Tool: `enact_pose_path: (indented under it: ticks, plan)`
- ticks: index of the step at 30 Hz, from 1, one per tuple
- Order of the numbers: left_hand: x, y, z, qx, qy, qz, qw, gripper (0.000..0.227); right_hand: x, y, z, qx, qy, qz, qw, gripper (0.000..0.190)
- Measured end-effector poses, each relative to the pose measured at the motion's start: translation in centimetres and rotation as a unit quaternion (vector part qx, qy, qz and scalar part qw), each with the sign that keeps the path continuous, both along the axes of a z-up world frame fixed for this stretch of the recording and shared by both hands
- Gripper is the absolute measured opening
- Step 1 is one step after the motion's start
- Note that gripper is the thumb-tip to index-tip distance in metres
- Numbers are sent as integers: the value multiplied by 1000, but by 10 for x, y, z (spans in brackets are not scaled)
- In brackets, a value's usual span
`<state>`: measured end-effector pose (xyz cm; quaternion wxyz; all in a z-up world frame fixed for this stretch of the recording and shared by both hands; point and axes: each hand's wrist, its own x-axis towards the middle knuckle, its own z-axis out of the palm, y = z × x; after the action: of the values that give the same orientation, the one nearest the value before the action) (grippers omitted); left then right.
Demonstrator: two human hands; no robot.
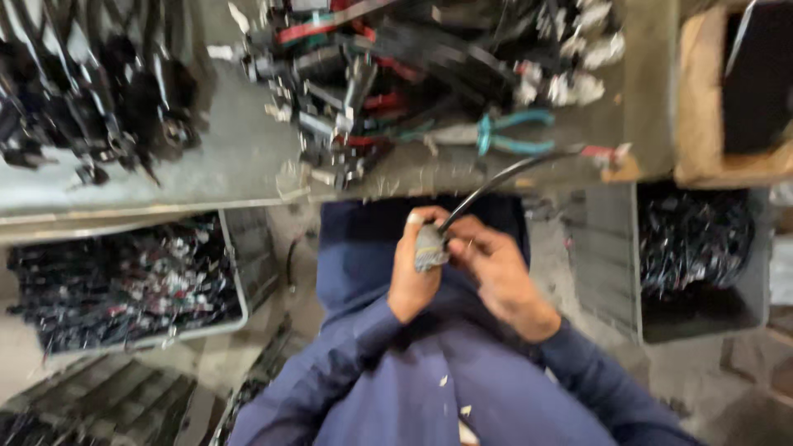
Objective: The person repeatedly strips the outer insulation from black wires using pliers and then manipulates the exposed ends. The work is performed at a metal table with large piles of similar components and bins of parts visible in the background.
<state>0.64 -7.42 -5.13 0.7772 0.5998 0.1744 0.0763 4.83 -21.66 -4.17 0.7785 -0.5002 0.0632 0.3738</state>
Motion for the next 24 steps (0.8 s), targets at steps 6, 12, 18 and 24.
enact_pose_path:
  ticks: [6, 12, 18, 24]
  plan:
    - [-8, -9, 31, -255, -28, -93, 962, 21, 16, -33, 3, 22, -117, 68, 991, 22]
    - [-1, -23, 28, -188, -86, -50, 977, 37, 15, -16, 28, 26, -92, 3, 995, 32]
    - [24, -41, 30, -194, -138, 51, 970, 33, 9, 43, 78, 104, -106, -103, 984, 28]
    - [23, 0, 39, -207, -105, 26, 972, 40, 103, 10, 90, -361, -696, -3, 620, 36]
